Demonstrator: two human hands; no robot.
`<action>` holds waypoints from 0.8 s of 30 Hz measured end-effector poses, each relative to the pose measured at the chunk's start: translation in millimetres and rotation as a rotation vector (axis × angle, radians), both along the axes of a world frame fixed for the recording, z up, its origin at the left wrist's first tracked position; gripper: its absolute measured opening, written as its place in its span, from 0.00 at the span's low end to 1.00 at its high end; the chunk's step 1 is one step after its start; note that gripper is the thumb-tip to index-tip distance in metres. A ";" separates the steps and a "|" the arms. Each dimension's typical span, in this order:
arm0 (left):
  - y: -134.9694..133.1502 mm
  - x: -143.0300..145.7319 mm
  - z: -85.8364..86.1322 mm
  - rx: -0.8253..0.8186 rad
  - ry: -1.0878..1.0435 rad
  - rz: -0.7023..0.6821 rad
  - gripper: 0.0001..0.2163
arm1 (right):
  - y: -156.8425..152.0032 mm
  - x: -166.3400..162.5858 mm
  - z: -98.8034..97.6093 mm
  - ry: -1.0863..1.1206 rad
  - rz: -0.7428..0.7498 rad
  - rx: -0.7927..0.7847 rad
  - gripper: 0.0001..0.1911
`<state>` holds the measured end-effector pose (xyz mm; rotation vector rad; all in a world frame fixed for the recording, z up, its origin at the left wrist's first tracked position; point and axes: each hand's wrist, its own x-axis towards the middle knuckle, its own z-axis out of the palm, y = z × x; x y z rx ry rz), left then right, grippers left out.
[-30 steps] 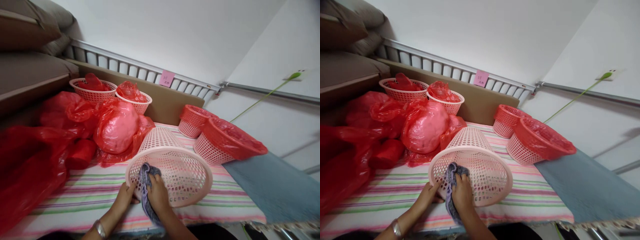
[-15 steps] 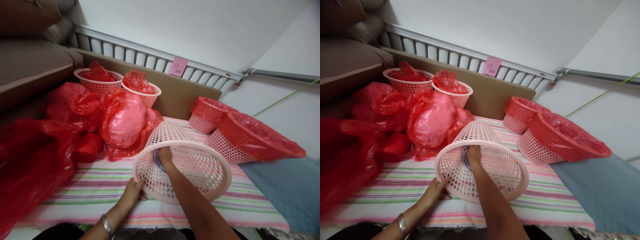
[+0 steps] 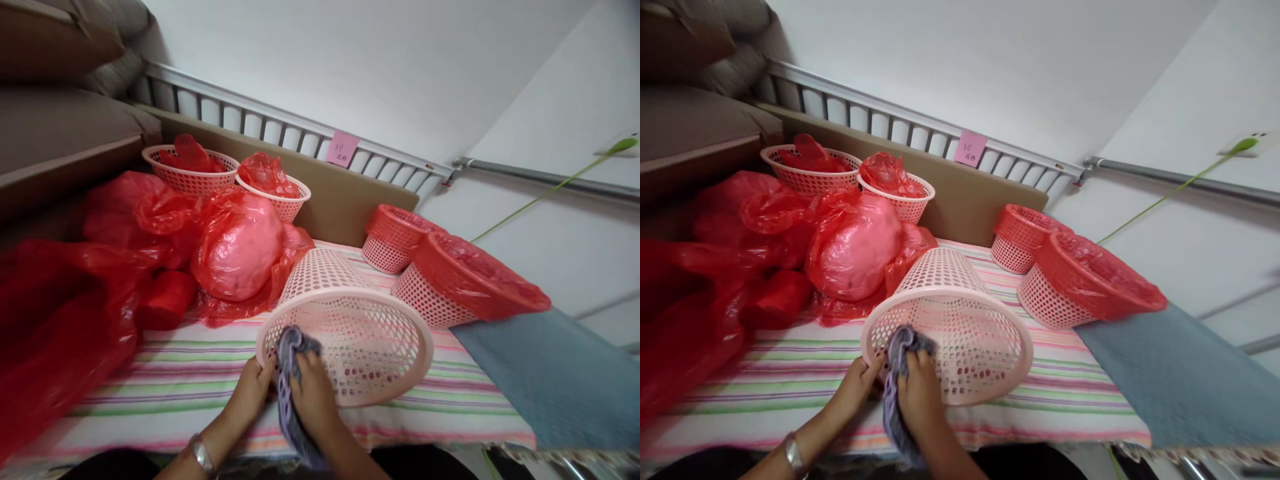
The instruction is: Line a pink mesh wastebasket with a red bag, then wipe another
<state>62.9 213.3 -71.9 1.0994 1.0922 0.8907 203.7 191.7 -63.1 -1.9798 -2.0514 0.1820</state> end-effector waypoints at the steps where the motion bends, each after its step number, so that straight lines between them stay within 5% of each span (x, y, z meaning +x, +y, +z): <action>1: -1.4 0.6 -0.8 0.008 -0.005 0.007 0.25 | -17.2 -2.5 -1.7 0.008 0.025 -0.004 0.21; 5: -4.6 5.4 -4.0 -0.009 -0.001 0.024 0.25 | -28.8 -2.7 -1.3 0.008 -0.019 -0.020 0.23; 11: -2.2 9.8 -8.9 -0.094 0.022 0.018 0.26 | 70.2 8.9 2.5 -0.063 -0.261 0.004 0.20; 16: -2.0 9.5 -12.6 -0.120 0.017 0.012 0.26 | 144.7 23.8 -0.1 -0.027 -0.297 0.012 0.20; 24: 15.0 -9.4 1.8 -0.084 0.058 -0.019 0.24 | 168.4 35.3 -6.2 -0.016 -0.274 0.004 0.22</action>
